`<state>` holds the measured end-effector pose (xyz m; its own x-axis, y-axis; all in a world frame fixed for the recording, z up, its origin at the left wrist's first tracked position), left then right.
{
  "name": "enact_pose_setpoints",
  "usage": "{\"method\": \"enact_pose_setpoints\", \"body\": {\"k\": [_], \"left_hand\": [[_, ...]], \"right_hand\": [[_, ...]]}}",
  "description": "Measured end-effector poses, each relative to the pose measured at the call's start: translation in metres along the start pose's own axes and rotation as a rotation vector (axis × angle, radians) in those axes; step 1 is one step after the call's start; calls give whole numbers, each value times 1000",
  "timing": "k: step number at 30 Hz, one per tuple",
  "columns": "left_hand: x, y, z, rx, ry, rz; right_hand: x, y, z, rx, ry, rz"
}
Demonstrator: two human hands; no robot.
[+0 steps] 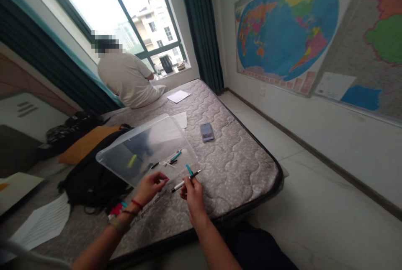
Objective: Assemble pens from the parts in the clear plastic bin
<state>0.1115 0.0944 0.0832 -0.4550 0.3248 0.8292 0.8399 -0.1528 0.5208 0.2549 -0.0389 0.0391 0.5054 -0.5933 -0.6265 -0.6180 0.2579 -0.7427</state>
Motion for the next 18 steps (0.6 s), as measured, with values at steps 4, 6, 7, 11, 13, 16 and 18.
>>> {"method": "enact_pose_setpoints", "body": {"k": [4,6,7,11,13,16,18], "left_hand": [[-26,-44,-71,162,-71,-396],[-39,-56,-92,223,-76,-486],[-45,-59,-98,241,-85,-521],[-58,-71,-98,334,-69,-697],[-61,-75,-94,343,-75,-751],[-61,-77,-93,329,-103,-777],[-60,-77,-94,334,-121,-795]], "right_hand": [[1,12,-5,-12,-45,-44],[-1,18,-9,15,-120,-87],[-3,20,-11,40,-169,-118],[-9,25,-18,141,-354,-249],[-12,26,-19,146,-422,-276],[-11,27,-18,123,-423,-295],[-9,29,-15,115,-386,-303]]}}
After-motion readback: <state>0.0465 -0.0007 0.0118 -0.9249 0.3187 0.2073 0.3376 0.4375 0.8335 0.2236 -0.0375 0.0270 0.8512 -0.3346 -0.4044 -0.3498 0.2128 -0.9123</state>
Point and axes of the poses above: each hand's wrist, its own z-axis towards the middle knuckle, its own x-axis out of the back of the hand, y = z × x, the point moved 3 cm from there along z, towards the middle knuckle, and after that the axes turned 15 degrees about x, right-handed, at the moved point
